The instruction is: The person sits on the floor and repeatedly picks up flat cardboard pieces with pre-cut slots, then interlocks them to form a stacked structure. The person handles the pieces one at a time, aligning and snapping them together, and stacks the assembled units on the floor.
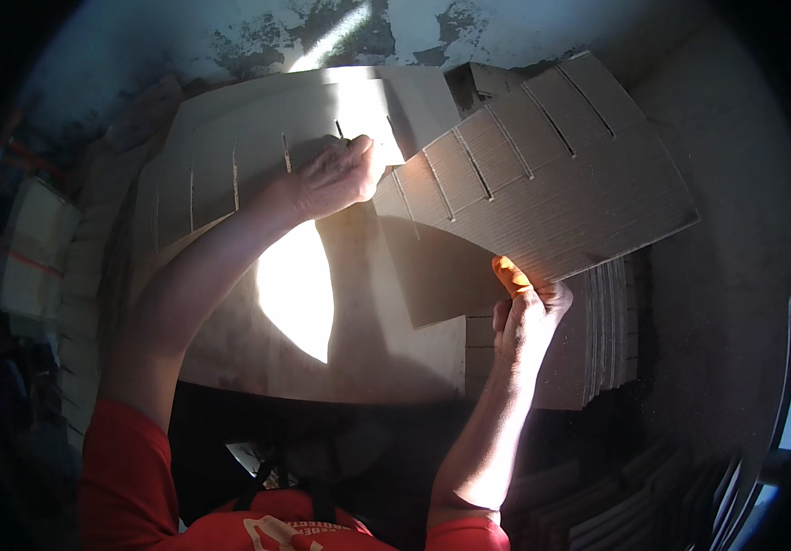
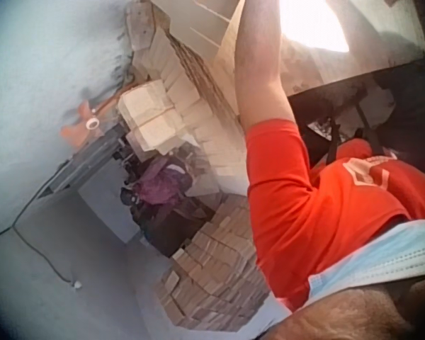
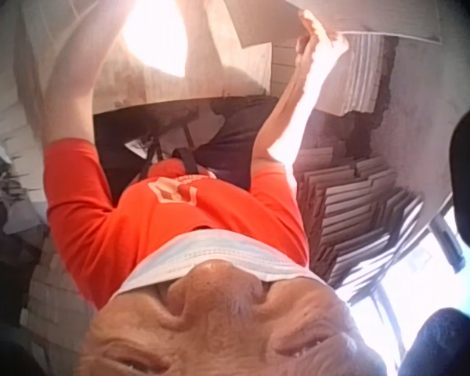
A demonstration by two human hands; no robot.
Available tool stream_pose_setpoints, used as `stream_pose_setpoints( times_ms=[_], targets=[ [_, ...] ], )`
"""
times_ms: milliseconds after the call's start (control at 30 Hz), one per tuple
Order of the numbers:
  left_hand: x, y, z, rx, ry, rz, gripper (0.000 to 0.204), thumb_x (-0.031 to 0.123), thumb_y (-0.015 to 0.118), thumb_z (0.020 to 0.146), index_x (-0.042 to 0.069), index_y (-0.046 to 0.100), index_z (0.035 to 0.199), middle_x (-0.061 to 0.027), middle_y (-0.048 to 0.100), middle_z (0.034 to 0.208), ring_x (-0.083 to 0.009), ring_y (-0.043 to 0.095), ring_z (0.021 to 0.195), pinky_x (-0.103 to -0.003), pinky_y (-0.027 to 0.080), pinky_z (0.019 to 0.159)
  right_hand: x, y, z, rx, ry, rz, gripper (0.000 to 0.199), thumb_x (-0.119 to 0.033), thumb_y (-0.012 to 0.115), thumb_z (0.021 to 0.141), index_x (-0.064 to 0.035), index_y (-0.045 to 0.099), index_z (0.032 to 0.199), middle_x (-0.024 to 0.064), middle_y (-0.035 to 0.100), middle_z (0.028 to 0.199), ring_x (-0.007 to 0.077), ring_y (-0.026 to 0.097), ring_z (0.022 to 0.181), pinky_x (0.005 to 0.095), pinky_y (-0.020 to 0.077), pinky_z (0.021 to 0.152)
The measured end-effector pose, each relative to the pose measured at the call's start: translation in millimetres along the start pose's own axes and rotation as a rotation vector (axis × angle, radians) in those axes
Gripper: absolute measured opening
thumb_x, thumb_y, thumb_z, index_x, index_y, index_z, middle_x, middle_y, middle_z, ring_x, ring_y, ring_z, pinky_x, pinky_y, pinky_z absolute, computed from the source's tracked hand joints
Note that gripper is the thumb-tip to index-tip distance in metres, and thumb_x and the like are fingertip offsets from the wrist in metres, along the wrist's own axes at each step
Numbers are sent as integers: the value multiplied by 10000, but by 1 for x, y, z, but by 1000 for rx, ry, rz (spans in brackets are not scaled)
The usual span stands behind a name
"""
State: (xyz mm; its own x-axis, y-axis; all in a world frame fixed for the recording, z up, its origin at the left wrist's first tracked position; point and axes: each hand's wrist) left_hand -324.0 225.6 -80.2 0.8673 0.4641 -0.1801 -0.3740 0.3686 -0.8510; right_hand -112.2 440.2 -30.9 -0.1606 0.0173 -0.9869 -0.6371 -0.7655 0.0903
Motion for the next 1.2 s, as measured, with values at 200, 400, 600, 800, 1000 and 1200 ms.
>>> stream_pose_setpoints(
  times_ms=[200,400,600,800,1000,1200],
  targets=[
    [-1,0,-21,-104,-27,19,88,17,545,735,4,500,809,-153,468,812,-294,565,748,-384,500,604,12,-9,2,-119,-73,90,136,-112,669,869,4,727,910,83,701,768,25,318,342,179,248,323],
    [5,-5,-29,-140,88,313,73,37,589,628,20,532,670,-103,467,720,-230,539,696,-307,447,506,11,-6,4,-55,19,-2,427,-351,766,758,22,701,955,32,653,716,25,315,353,188,263,335],
    [36,-36,-31,16,288,309,151,-95,603,609,-33,466,617,-62,381,678,-167,471,623,-281,410,428,0,3,1,-41,14,104,29,9,719,796,-15,710,810,24,644,694,32,295,364,206,227,329],
    [60,-58,-24,31,382,304,215,-85,622,494,-2,439,573,-48,360,655,-167,421,661,-234,375,435,-10,4,3,5,119,27,62,-10,742,781,-27,687,759,-6,601,670,36,307,373,213,234,329],
    [83,-65,-22,83,385,387,117,108,611,473,87,513,535,-5,428,621,-183,441,675,-281,386,544,-11,4,4,-21,104,-34,78,-35,744,784,-20,671,761,-4,603,679,36,327,380,209,248,333],
    [133,-73,-29,224,348,318,172,141,638,514,31,508,537,-36,441,638,-194,449,696,-288,363,476,-13,7,1,-18,53,-81,53,-26,713,792,-6,665,785,4,601,661,33,341,379,211,257,339]
  ],
)
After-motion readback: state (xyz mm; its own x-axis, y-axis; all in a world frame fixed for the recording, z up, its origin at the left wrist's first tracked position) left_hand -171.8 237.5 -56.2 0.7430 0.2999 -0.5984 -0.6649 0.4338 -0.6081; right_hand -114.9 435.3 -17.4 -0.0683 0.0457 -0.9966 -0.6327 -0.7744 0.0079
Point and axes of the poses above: each hand's wrist, its own z-axis towards the middle knuckle, its own y-axis out of the palm, x = y × z
